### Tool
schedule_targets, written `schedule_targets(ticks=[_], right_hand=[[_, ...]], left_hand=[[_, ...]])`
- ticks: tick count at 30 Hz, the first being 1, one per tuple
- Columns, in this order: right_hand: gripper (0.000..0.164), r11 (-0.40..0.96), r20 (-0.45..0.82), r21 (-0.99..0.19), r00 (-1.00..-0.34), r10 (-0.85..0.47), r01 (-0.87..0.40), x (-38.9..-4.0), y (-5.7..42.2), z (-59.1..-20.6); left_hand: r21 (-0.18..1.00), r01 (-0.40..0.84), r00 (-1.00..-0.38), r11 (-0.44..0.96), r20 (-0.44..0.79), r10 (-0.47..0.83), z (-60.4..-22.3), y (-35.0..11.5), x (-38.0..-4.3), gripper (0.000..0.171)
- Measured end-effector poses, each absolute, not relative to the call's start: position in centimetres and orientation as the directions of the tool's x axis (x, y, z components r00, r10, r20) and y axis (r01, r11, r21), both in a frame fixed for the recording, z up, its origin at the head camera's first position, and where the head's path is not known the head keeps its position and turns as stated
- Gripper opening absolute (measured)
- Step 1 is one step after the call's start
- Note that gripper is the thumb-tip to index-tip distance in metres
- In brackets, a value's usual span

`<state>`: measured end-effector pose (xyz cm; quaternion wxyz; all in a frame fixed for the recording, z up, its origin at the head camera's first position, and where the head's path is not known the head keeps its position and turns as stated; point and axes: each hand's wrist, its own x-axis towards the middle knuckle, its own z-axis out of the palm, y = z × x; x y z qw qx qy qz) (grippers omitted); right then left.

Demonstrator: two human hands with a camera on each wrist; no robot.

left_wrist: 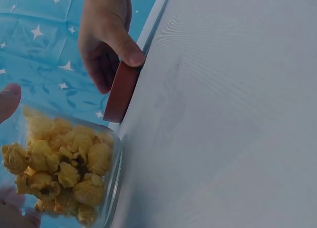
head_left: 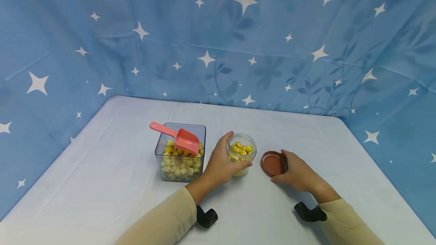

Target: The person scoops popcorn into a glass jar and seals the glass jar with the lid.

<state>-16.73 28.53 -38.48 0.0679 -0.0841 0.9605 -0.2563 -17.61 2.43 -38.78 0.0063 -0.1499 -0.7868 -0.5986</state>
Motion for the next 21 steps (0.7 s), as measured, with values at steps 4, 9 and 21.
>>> schedule_targets(ticks=[4,9,21], right_hand=[[0.101,0.842,-0.005,-0.5,-0.972,-0.236,-0.202,-16.8,28.0,-37.7],[0.097,0.8,0.098,-0.517,-0.949,-0.299,-0.305,-16.9,26.7,-35.8],[0.093,0.613,0.196,-0.676,-0.901,-0.386,-0.409,-18.2,23.7,-32.4]], left_hand=[[0.938,0.249,-0.954,0.243,0.194,0.228,-38.8,2.5,-17.7,0.098],[0.935,0.272,-0.948,0.228,0.22,0.23,-38.9,2.5,-17.9,0.097],[0.939,0.255,-0.949,0.23,0.197,0.247,-38.9,2.3,-17.8,0.096]])
